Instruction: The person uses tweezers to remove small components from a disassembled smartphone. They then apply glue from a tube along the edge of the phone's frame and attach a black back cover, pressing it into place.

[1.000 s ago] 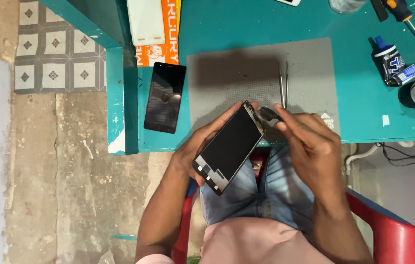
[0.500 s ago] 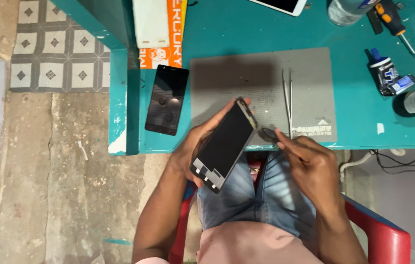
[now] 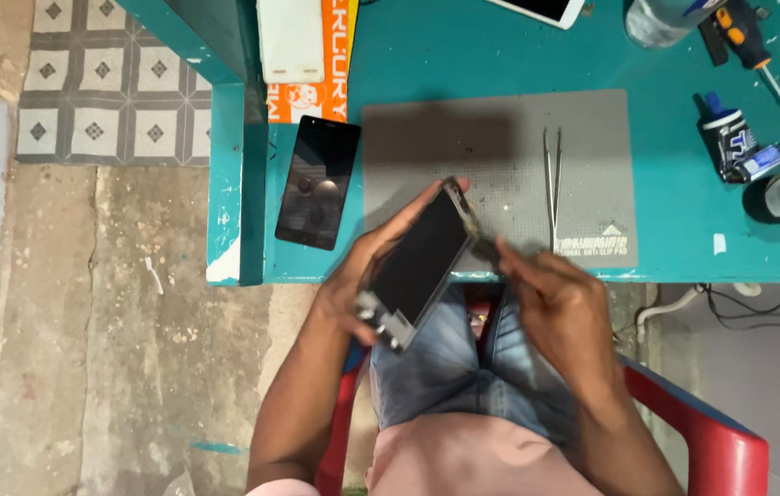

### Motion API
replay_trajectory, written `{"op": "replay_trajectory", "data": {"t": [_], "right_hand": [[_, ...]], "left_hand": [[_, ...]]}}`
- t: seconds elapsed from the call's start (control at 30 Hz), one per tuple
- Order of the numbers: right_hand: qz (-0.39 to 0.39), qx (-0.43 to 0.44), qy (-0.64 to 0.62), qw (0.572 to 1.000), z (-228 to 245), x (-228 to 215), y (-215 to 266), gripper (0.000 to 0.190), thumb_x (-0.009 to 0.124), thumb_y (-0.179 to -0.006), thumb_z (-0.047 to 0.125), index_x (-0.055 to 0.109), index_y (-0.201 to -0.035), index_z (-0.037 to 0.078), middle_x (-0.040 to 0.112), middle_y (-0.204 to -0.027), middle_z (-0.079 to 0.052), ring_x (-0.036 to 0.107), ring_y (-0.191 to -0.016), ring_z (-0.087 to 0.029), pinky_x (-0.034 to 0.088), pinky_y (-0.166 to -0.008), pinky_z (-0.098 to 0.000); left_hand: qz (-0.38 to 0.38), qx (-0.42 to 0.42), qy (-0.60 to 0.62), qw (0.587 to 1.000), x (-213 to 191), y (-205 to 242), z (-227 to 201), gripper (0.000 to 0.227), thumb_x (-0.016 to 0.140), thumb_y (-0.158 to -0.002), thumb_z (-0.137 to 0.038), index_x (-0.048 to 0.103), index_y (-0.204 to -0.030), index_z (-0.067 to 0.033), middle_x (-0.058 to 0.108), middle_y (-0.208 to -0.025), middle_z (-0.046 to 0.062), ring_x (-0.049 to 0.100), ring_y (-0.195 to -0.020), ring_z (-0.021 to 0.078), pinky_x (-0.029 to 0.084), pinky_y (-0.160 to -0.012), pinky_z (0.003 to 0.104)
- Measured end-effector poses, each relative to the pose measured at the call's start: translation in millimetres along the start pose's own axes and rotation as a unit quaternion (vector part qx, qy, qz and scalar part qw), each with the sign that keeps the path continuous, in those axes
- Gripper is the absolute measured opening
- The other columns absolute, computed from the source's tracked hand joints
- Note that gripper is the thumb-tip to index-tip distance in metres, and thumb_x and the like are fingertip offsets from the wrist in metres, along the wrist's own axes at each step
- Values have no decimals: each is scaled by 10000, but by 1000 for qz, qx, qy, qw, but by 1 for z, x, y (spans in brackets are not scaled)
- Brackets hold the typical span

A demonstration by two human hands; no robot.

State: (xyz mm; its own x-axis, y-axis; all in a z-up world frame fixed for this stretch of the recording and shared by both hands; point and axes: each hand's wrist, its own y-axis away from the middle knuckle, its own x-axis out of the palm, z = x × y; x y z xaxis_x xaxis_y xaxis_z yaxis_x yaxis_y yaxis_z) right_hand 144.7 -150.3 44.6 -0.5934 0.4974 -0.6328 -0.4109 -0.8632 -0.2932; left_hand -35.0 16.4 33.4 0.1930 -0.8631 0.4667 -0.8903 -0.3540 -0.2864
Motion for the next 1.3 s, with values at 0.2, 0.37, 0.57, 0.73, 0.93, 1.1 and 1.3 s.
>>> {"op": "replay_trajectory", "data": {"t": [0.2,0.37,0.57,0.73,0.93,1.1,1.3], "right_hand": [[-47,77,20,996,6,-12,6,416,725,-930,-73,747,-1303,110,648,-730,-129,592,-619,-202,489,-582,-329],[-16,24,-18,999,10,0,-8,459,663,-900,-106,717,-1315,84,731,-861,-128,669,-707,-119,532,-640,-286],[-53,85,4,995,8,-1,7,391,677,-916,-87,746,-1245,112,768,-858,-99,667,-624,-115,503,-508,-281],[-65,11,-40,997,11,2,-3,451,670,-926,-114,711,-1320,102,727,-890,-103,668,-737,-130,535,-662,-273],[-30,-3,-24,999,19,3,5,477,669,-877,-122,714,-1290,113,740,-873,-100,689,-721,-108,559,-647,-248],[-56,30,-5,998,11,-1,1,460,717,-906,-89,723,-1321,109,697,-814,-113,613,-660,-145,509,-618,-296],[-13,23,-33,999,10,-7,6,398,712,-901,-50,740,-1253,133,753,-836,-56,670,-666,-89,528,-577,-234]], "left_hand": [[-13,-16,37,999,5,-2,4,1591,973,-503,-653,138,-1632,95,191,-1751,249,255,-1605,275,200,-1342,360],[-68,9,122,990,11,-4,0,1599,1036,-411,-545,179,-1615,68,214,-1718,251,330,-1555,350,271,-1312,446],[-252,-75,198,944,10,-21,-8,1493,1024,-471,-488,196,-1593,47,224,-1700,235,348,-1528,360,301,-1273,457],[-235,-95,191,948,15,-16,-7,1485,1012,-484,-514,205,-1601,41,234,-1705,226,355,-1532,343,303,-1270,429],[-45,14,72,996,3,-1,-6,1570,1012,-452,-589,202,-1638,45,240,-1736,225,360,-1566,304,289,-1307,380],[-137,-86,122,979,11,-4,1,1592,1019,-439,-586,143,-1585,89,209,-1686,271,346,-1512,353,277,-1277,456],[12,-7,35,999,8,-2,1,1560,968,-546,-644,137,-1662,61,221,-1754,213,307,-1578,258,241,-1338,359]]}}
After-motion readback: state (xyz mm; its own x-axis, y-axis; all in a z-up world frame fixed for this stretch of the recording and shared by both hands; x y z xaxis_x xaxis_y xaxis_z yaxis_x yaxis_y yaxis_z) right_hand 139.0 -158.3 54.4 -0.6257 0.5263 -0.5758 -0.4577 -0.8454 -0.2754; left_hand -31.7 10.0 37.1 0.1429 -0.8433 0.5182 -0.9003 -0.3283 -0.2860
